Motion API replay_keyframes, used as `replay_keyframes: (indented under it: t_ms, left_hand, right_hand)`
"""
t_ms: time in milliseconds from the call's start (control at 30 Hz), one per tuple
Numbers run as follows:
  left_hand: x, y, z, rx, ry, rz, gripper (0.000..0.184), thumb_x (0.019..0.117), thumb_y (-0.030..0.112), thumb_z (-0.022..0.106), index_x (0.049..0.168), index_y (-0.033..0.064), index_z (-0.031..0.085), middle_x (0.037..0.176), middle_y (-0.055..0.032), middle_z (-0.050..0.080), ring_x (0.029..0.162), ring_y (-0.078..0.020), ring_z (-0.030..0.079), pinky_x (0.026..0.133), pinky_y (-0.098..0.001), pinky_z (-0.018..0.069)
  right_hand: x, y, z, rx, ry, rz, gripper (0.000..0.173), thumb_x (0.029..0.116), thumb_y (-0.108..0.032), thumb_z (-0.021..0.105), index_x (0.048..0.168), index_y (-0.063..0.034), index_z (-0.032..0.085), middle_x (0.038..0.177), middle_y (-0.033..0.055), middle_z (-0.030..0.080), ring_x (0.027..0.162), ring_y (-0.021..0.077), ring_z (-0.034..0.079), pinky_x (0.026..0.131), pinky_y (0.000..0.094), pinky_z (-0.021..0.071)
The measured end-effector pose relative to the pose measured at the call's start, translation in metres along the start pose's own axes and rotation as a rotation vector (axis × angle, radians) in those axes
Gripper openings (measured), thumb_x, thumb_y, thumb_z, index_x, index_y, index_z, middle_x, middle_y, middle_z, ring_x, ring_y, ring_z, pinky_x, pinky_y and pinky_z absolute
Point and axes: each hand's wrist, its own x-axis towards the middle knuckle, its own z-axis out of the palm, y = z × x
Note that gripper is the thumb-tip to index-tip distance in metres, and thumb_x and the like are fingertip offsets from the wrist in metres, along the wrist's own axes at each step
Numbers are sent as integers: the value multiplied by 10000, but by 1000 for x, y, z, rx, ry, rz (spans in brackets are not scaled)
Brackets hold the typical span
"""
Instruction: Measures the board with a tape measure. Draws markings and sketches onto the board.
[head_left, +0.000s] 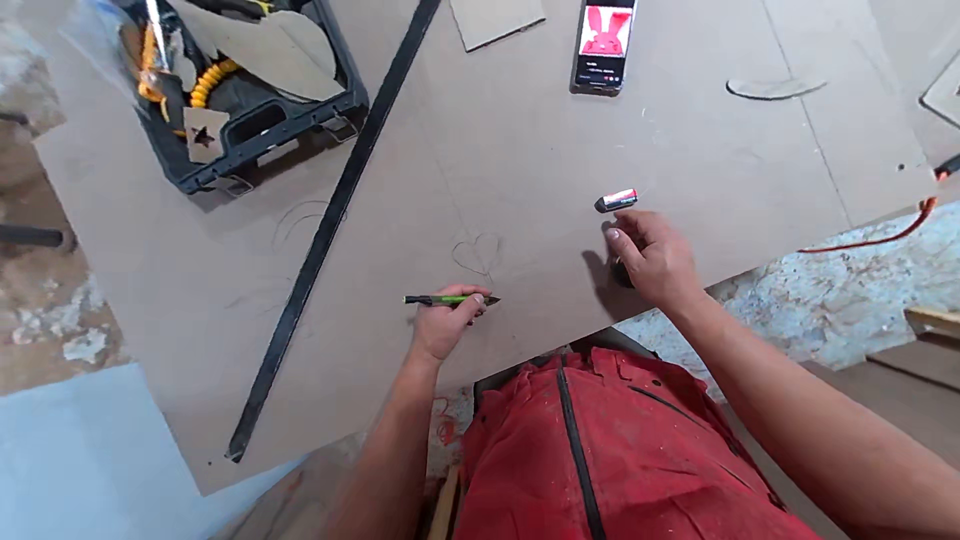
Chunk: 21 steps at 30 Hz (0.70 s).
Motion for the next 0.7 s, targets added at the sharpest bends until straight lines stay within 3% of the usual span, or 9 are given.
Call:
replay_keyframes:
  t_ms: [67,133,233,333,433,533,633,700]
  left_hand:
    - [15,9,-12,59,-88,-9,195,981,167,608,1058,81,764,859,-61,751,734,-169,707,683,-347,611]
    - [31,14,-23,78,-189,17,156,958,142,633,1047,71,740,856,-68,744,732,-178,708,685,-356,620]
    - [53,17,-37,114,-346,68,134,922,138,660,1009,72,739,816,-73,739,683,-183,698,627,-345,607]
    - [81,25,-46,190,-534,131,141,907,173,679,999,93,748,815,-59,743,688,-174,702,637,-343,609]
    - [109,34,-47,305,-702,234,138,898,223,704,978,126,764,775,-6,726,634,-122,662,579,-305,572]
    - [129,36,-43,307,-804,297,137,899,217,700,955,100,745,750,-12,709,589,-113,640,531,-293,555]
    - [142,47,-30,296,-863,300,121,890,182,686,963,98,735,768,-31,713,606,-134,653,539,-297,564]
    - [147,51,-18,289,-862,335,137,891,178,678,992,99,723,820,-40,725,656,-150,680,579,-315,593]
  right_hand:
    - [-18,8,-1,-30,118,-16,506,1041,-499,521,1395,-152,626,1398,90,622,1275,231,601,1056,479,508]
    - [-42,16,-3,-45,224,18,506,1047,-461,522,1425,-135,600,1473,118,566,1364,263,539,1116,496,465]
    - [-95,29,0,-90,378,146,551,1054,-468,495,1467,-108,551,1555,142,481,1441,279,459,1164,507,422]
    - [-171,33,26,-65,537,370,582,1050,-435,506,1499,-64,501,1594,166,414,1480,279,404,1199,503,385]
    - [-234,12,79,7,579,608,611,1047,-477,481,1502,-69,480,1563,183,444,1436,302,458,1131,534,451]
    - [-223,-8,113,55,561,645,656,1030,-486,522,1513,-46,462,1551,218,452,1411,331,488,1104,540,476]
    - [-154,-22,108,153,673,641,746,1036,-495,507,1582,-19,327,1617,243,346,1447,314,452,1131,488,470]
    - [-105,-24,106,202,760,669,756,1045,-502,464,1612,-37,282,1662,235,269,1506,313,373,1182,493,411]
